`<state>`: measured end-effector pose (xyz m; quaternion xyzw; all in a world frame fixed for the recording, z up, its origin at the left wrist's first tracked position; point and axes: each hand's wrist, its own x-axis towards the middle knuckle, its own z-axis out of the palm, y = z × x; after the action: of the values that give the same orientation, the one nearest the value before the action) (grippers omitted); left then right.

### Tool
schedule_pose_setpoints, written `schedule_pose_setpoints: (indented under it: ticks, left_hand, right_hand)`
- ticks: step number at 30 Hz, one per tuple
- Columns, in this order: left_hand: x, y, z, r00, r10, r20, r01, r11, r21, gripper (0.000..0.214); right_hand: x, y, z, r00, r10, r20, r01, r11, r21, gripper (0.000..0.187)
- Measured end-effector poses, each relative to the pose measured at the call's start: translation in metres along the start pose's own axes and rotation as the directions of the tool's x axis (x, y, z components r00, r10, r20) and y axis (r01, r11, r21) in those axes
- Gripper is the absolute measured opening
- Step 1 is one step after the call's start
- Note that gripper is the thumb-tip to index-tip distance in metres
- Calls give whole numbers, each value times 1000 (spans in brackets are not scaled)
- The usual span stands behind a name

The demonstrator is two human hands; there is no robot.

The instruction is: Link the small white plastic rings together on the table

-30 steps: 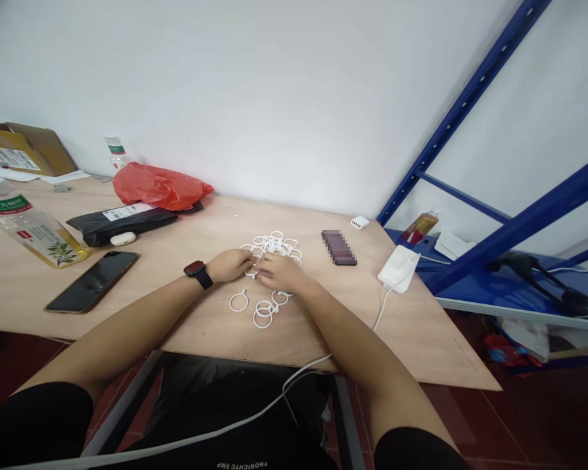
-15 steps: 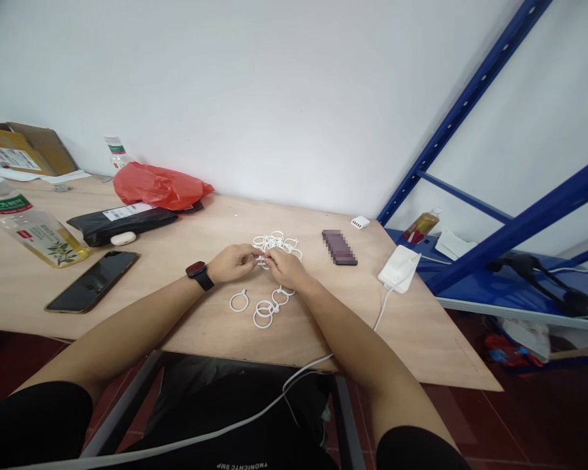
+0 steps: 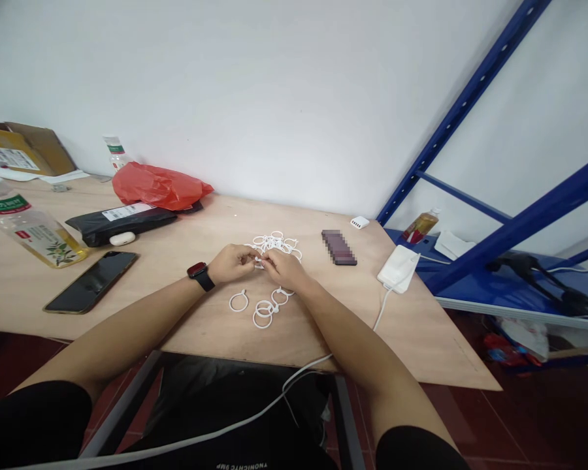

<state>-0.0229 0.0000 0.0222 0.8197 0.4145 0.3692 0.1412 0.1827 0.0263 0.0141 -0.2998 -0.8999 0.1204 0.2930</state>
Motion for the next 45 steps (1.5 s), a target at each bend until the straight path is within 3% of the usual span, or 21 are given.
schedule_pose_setpoints:
  ticks: [9,26,30,33,34,36,40,43,45]
  left_hand:
    - [-1,2,2,999,35,-26,-35,999,-13,13]
    - [1,-3,7,997,73,3,-73,997,10,21]
    - [2,-2,-2,992,123,-26,-124,992,-36,31]
    - [4,-1,-15,996,69,-60,-72,996,-55,40]
    - [4,-2,-19,999,32,-16,-33,997,-68,34]
    - [3,-6,-24,983,-27,179,51,990,-131,25]
    - [-2,-12,-25,828,-65,557,207,959,-195,39]
    - [-5,-14,-21,741,-81,666,269,946,-184,46]
    - [-5,-14,-18,734,-76,675,267,946,-183,42]
  right_hand:
    - [1,-2,2,996,-50,68,54,997,-58,12]
    - [1,-7,3,997,-50,57,54,995,-85,10]
    - [0,1,3,1000,-30,4,30,996,-80,11]
    - [0,11,2,998,14,-65,-22,992,-122,12]
    - [0,14,1,994,44,-99,-58,988,-142,12]
    - [1,19,1,979,117,-168,-146,975,-169,12]
    - [1,26,-1,937,263,-232,-304,939,-160,12]
    - [1,31,-3,913,323,-248,-368,916,-159,10]
    - [0,33,-3,908,332,-256,-379,911,-163,10]
